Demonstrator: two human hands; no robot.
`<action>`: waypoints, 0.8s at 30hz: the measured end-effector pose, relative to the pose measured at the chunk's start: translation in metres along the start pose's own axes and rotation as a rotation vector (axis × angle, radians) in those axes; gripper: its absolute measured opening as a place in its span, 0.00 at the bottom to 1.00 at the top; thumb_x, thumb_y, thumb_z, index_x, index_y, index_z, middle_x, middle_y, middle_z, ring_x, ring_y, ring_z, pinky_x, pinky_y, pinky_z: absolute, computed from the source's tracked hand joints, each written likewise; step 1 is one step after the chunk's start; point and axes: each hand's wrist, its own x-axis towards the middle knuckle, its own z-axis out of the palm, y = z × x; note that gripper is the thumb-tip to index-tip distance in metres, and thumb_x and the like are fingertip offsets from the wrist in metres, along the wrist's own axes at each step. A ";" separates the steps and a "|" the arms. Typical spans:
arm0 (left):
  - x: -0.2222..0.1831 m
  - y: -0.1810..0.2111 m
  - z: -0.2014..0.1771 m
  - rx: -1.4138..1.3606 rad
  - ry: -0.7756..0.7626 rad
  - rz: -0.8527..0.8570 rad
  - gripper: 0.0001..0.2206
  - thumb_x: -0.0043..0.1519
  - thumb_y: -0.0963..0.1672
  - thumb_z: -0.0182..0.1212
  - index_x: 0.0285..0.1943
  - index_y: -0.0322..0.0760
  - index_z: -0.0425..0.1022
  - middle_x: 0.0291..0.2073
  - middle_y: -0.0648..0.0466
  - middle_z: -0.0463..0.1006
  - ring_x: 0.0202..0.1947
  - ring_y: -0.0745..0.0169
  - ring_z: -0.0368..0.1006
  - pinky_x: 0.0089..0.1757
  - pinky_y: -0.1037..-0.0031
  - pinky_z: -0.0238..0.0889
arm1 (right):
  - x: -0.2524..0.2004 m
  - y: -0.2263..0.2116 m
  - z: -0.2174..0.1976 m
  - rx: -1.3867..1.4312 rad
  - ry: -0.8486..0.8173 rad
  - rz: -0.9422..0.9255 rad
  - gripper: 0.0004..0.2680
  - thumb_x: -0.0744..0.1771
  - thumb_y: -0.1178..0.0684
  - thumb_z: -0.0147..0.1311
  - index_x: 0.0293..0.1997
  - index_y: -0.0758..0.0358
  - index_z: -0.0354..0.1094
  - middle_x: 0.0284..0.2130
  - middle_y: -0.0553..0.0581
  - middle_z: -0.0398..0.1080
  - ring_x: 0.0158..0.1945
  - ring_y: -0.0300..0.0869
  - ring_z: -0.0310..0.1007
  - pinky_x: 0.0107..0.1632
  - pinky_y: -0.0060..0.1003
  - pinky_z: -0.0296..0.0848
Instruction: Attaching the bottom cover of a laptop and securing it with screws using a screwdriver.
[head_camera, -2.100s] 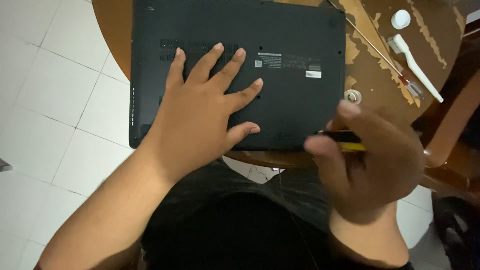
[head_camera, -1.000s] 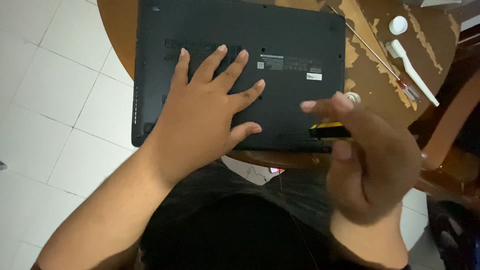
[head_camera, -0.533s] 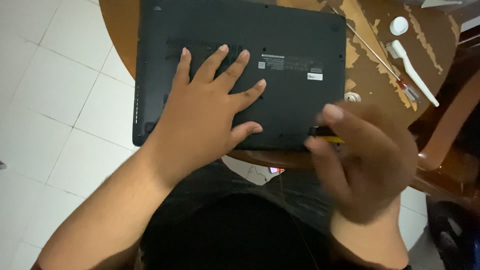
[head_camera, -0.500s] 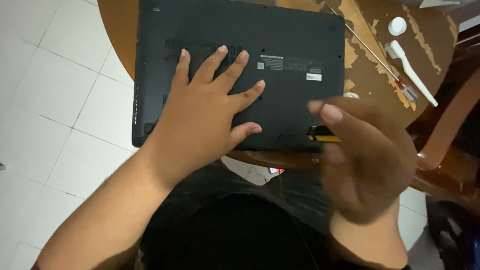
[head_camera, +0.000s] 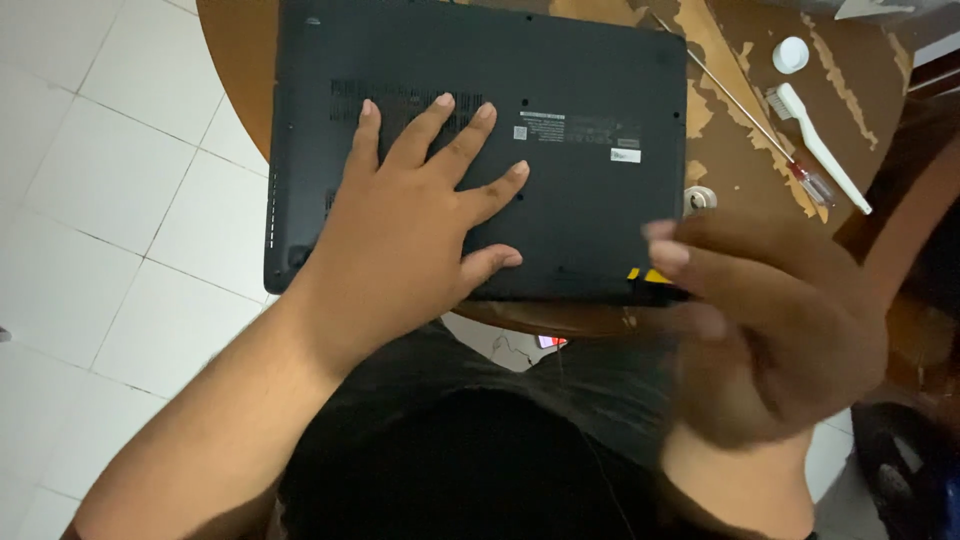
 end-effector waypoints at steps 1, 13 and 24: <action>0.000 0.000 0.000 0.000 0.000 -0.002 0.28 0.62 0.60 0.57 0.70 0.55 0.72 0.72 0.43 0.63 0.72 0.38 0.54 0.62 0.33 0.44 | -0.003 -0.002 -0.001 0.002 -0.001 0.000 0.09 0.72 0.57 0.42 0.45 0.73 0.69 0.40 0.78 0.76 0.33 0.52 0.78 0.32 0.36 0.64; 0.001 0.000 0.000 0.023 -0.017 0.007 0.28 0.63 0.60 0.55 0.71 0.55 0.71 0.73 0.44 0.62 0.72 0.38 0.53 0.62 0.33 0.44 | -0.007 -0.010 0.007 0.052 -0.009 0.288 0.03 0.69 0.64 0.55 0.43 0.74 0.65 0.33 0.74 0.73 0.33 0.50 0.78 0.40 0.39 0.75; 0.000 0.000 0.000 -0.013 -0.002 0.004 0.28 0.62 0.60 0.58 0.70 0.54 0.72 0.72 0.43 0.63 0.72 0.37 0.53 0.61 0.30 0.45 | -0.017 -0.003 0.004 0.092 0.035 0.202 0.12 0.71 0.64 0.59 0.59 0.59 0.63 0.49 0.69 0.79 0.16 0.24 0.49 0.26 0.23 0.49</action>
